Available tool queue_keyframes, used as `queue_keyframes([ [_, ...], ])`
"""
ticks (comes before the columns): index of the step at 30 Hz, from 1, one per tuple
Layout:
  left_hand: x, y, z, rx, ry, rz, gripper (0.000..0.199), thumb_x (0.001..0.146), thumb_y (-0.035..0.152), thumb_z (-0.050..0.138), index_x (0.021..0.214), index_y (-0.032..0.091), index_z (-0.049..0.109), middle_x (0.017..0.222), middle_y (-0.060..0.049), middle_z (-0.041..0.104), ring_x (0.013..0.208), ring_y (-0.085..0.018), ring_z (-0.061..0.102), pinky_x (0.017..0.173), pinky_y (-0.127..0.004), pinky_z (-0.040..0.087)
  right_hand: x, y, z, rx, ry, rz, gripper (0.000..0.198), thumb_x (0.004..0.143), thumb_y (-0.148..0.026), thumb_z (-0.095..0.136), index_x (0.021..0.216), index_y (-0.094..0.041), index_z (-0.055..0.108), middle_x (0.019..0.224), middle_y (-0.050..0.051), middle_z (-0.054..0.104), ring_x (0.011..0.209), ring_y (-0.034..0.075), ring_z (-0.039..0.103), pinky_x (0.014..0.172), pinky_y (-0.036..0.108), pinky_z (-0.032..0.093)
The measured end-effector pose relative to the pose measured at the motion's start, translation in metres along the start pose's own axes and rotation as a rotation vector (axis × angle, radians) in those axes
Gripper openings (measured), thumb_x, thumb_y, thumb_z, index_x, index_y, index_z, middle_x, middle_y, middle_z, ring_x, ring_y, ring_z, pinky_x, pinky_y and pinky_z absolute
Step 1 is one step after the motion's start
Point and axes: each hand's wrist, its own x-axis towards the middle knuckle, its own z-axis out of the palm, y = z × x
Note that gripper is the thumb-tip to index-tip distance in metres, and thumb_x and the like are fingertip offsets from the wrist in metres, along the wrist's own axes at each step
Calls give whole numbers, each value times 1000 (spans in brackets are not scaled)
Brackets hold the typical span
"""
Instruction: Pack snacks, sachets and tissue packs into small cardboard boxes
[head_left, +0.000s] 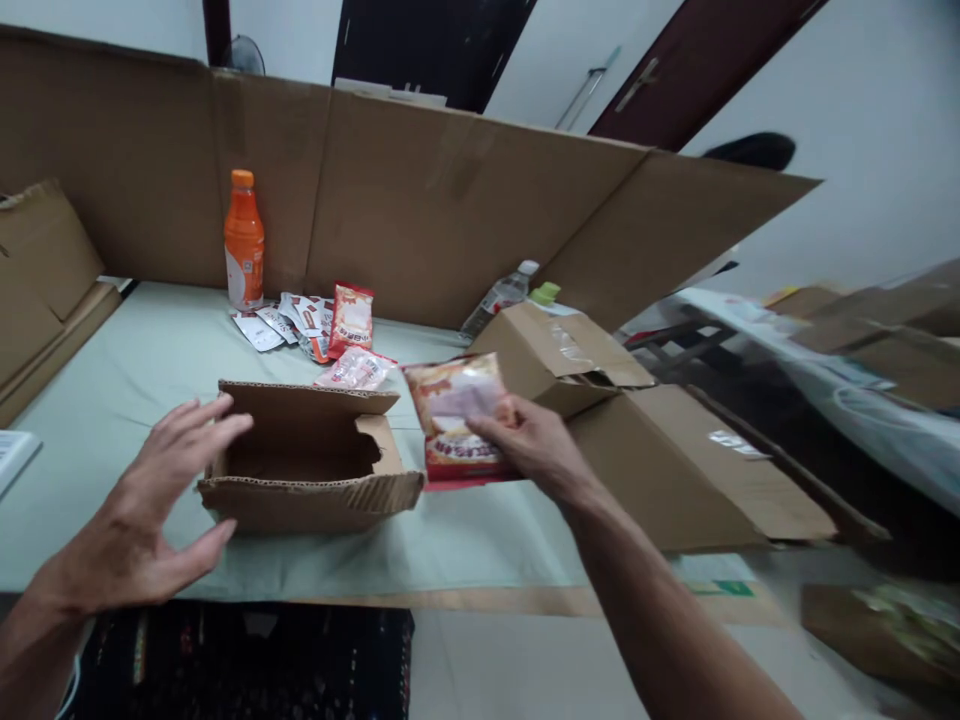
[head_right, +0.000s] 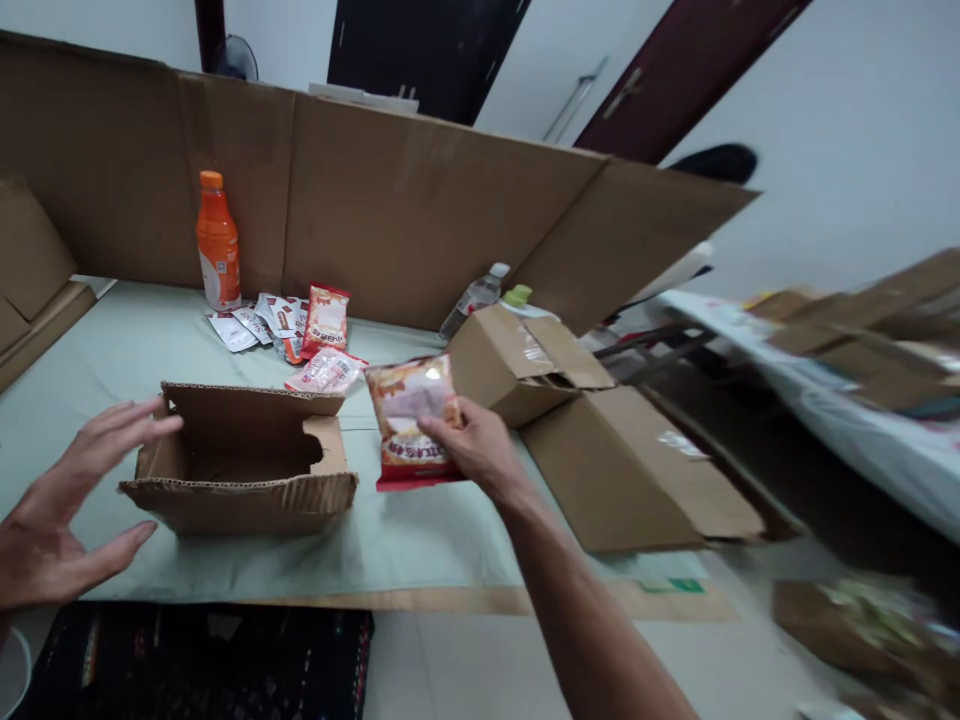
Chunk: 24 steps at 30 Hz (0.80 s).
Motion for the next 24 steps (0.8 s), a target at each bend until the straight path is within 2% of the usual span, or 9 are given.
queue_keyframes([
  [2, 12, 7, 0, 41, -31, 227, 56, 91, 15, 58, 145, 27, 53, 131, -6, 72, 133, -28, 62, 126, -60, 35, -14, -30, -12, 36, 216, -236, 35, 71, -50, 81, 88, -22, 69, 80, 2, 73, 72, 22, 66, 64, 32, 55],
  [4, 19, 11, 3, 88, -58, 309, 37, 89, 5, 53, 122, 18, 66, 105, -5, 78, 110, -23, 73, 124, -55, 38, -30, -62, -14, 94, 398, -489, 29, 75, -45, 82, 91, -25, 68, 81, 1, 72, 72, 21, 66, 64, 33, 55],
  [6, 20, 13, 5, 109, -68, 328, 26, 88, 2, 52, 105, 14, 68, 90, -5, 76, 91, -20, 74, 120, -50, 44, -47, -92, -4, 133, 427, -677, 23, 78, -39, 82, 88, -27, 65, 78, 0, 70, 68, 20, 64, 62, 31, 54],
  [8, 18, 14, 7, 138, -74, 327, 23, 88, 2, 50, 97, 13, 68, 84, -5, 73, 81, -19, 72, 114, -47, 49, -58, -116, 15, 124, 302, -839, 19, 81, -34, 80, 86, -27, 62, 76, -2, 68, 64, 17, 61, 59, 28, 51],
  [11, 14, 15, 6, 222, -70, 321, 20, 89, 5, 49, 89, 14, 67, 77, -6, 69, 73, -21, 68, 95, -44, 58, -64, -140, 47, -78, -51, -955, 8, 85, -22, 67, 85, -24, 59, 76, -2, 65, 65, 15, 58, 62, 26, 46],
  [14, 14, 14, 6, 269, -46, 285, 21, 90, 7, 48, 83, 16, 65, 70, -4, 64, 68, -21, 63, 73, -39, 56, -57, -151, 72, -453, -364, -852, 11, 78, -11, 58, 80, -21, 56, 78, 0, 66, 66, 14, 53, 62, 26, 37],
  [16, 14, 13, 7, 274, -39, 269, 22, 90, 6, 48, 80, 17, 64, 68, -3, 61, 66, -21, 59, 65, -36, 51, -51, -154, 84, -674, -498, -764, 12, 76, -10, 59, 81, -20, 58, 81, 2, 69, 68, 15, 54, 61, 27, 31],
  [21, 14, 13, 3, 234, -103, 227, 20, 87, 5, 48, 87, 18, 64, 76, -4, 64, 72, -22, 60, 67, -35, 50, -42, -153, 116, -891, -718, -793, 7, 88, -14, 63, 91, -17, 68, 95, 7, 76, 78, 18, 61, 61, 31, 25],
  [24, 21, 12, -4, 205, -253, 159, 32, 84, 10, 56, 114, 19, 65, 119, -11, 69, 103, -26, 67, 84, -37, 56, -41, -150, 132, -813, -807, -859, 11, 96, -17, 61, 96, -15, 72, 97, 8, 77, 78, 17, 62, 64, 30, 30],
])
